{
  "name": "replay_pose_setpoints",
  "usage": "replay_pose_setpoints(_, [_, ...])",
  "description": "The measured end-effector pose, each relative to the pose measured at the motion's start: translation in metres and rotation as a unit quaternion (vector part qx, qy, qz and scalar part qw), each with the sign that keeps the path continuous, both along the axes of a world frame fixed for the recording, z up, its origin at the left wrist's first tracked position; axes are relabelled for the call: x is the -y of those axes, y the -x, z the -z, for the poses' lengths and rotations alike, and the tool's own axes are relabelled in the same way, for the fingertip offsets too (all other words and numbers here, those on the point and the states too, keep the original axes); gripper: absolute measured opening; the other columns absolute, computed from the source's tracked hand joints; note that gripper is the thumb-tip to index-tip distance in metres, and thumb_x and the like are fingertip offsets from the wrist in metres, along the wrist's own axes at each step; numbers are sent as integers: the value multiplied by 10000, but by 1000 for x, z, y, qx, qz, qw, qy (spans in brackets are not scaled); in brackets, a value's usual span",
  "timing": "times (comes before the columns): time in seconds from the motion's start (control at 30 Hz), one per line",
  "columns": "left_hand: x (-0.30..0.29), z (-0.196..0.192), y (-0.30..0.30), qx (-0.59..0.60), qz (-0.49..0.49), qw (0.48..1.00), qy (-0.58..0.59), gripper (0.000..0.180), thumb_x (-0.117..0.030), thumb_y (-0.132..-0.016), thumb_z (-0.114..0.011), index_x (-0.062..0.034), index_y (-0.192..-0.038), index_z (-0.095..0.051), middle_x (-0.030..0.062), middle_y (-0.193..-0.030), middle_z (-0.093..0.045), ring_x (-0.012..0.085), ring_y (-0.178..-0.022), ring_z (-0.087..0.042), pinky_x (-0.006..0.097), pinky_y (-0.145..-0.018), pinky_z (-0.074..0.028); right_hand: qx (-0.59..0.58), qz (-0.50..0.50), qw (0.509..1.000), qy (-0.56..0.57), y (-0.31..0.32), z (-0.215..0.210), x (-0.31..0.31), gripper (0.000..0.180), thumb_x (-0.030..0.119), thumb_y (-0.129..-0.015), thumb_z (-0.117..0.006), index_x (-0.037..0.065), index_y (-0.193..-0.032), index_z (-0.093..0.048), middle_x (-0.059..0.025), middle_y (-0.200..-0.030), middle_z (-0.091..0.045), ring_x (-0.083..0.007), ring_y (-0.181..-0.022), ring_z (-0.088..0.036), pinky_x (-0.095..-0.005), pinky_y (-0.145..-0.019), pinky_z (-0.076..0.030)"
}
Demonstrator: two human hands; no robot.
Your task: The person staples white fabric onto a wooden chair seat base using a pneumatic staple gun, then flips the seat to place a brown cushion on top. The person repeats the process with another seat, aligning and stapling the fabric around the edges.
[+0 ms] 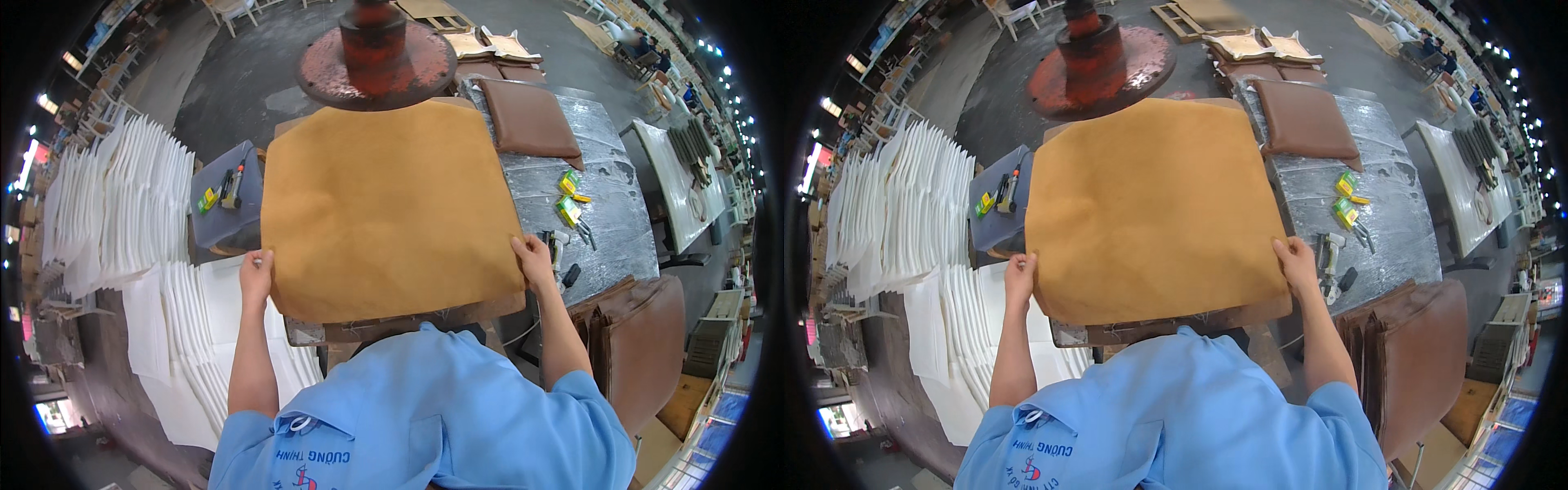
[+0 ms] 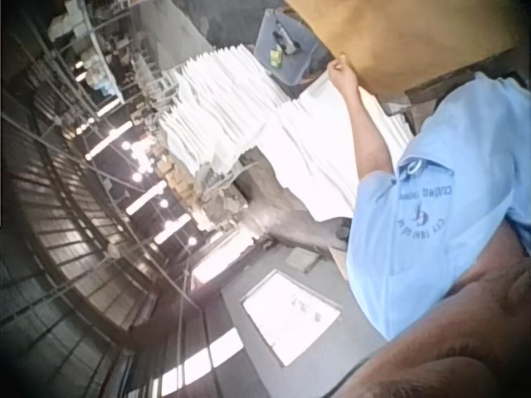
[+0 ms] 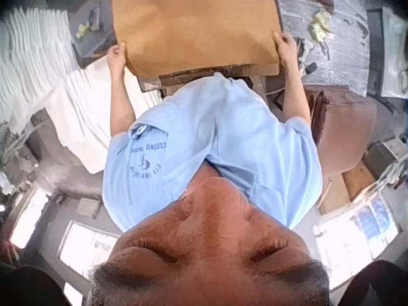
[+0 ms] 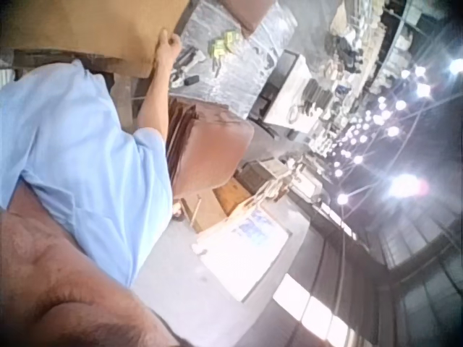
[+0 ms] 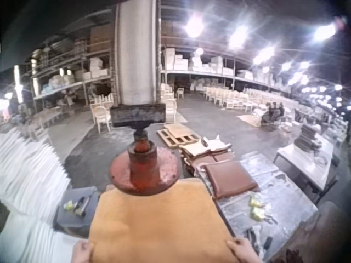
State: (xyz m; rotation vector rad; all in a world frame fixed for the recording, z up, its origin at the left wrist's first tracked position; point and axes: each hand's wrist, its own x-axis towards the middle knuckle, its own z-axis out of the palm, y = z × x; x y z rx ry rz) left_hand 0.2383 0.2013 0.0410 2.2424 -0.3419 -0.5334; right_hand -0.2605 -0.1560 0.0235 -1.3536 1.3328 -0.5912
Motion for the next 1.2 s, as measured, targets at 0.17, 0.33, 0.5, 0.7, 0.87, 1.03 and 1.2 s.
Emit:
replay_pose_setpoints(0.17, [-65, 22, 35, -223, -20, 963, 152, 240, -234, -1102, -769, -16, -1198, -740, 58, -1111, -804, 144, -1009, -741, 322, -900, -584, 1, -5, 999, -42, 25, 9, -29, 183, 211, -1094, -776, 51, -1017, -730, 36, -805, -655, -69, -681, -567, -275, -584, -399])
replay_pose_setpoints(0.33, [-79, 31, 43, -239, -60, 946, 211, 213, -224, -1121, -748, -32, -1207, -711, 45, -1114, -788, 137, -999, -743, 318, -919, -599, 80, 17, 994, -74, 28, 19, -33, 148, 197, -1109, -755, 61, -1051, -740, 39, -873, -711, -75, -721, -610, -263, -638, -457])
replay_pose_setpoints(0.5, [-70, 34, 59, -255, -90, 935, 231, 202, -205, -1136, -721, -15, -1201, -701, 54, -1104, -777, 131, -964, -724, 317, -890, -591, 56, 5, 995, -83, 47, 25, -32, 157, 212, -1115, -753, 70, -1048, -752, 38, -887, -729, -74, -712, -614, -262, -646, -459])
replay_pose_setpoints(0.7, [-70, 30, 63, -200, -75, 957, 196, 231, -171, -1148, -678, 39, -1243, -684, 91, -1137, -773, 156, -1005, -727, 322, -894, -594, 32, 15, 997, -73, 44, 19, -38, 157, 198, -1102, -766, 95, -990, -724, 52, -799, -664, -65, -653, -561, -265, -598, -411])
replay_pose_setpoints(0.87, [-68, 19, 72, -210, -80, 950, 217, 232, -180, -1145, -683, 31, -1240, -684, 86, -1144, -768, 152, -1008, -723, 329, -903, -594, 22, 35, 997, -67, 40, 15, -46, 155, 178, -1085, -775, 76, -980, -725, 43, -770, -658, -72, -638, -557, -276, -593, -417])
replay_pose_setpoints(1.03, [-57, 2, 72, -289, -64, 942, 160, 234, -213, -1138, -692, 2, -1230, -698, 73, -1099, -769, 149, -953, -722, 331, -853, -587, -6, 7, 995, -98, 65, 14, -34, 211, 264, -1079, -791, 66, -1019, -750, 28, -857, -717, -81, -710, -616, -283, -619, -463])
replay_pose_setpoints(1.2, [-20, -25, 14, -71, 11, 997, 7, 357, -398, -1112, -731, -43, -1065, -735, 35, -940, -770, 122, -773, -660, 323, -708, -529, -1, 11, 998, -69, 36, -6, 49, 291, 354, -1122, -730, 73, -1052, -730, 3, -867, -713, -117, -688, -670, -300, -594, -517])
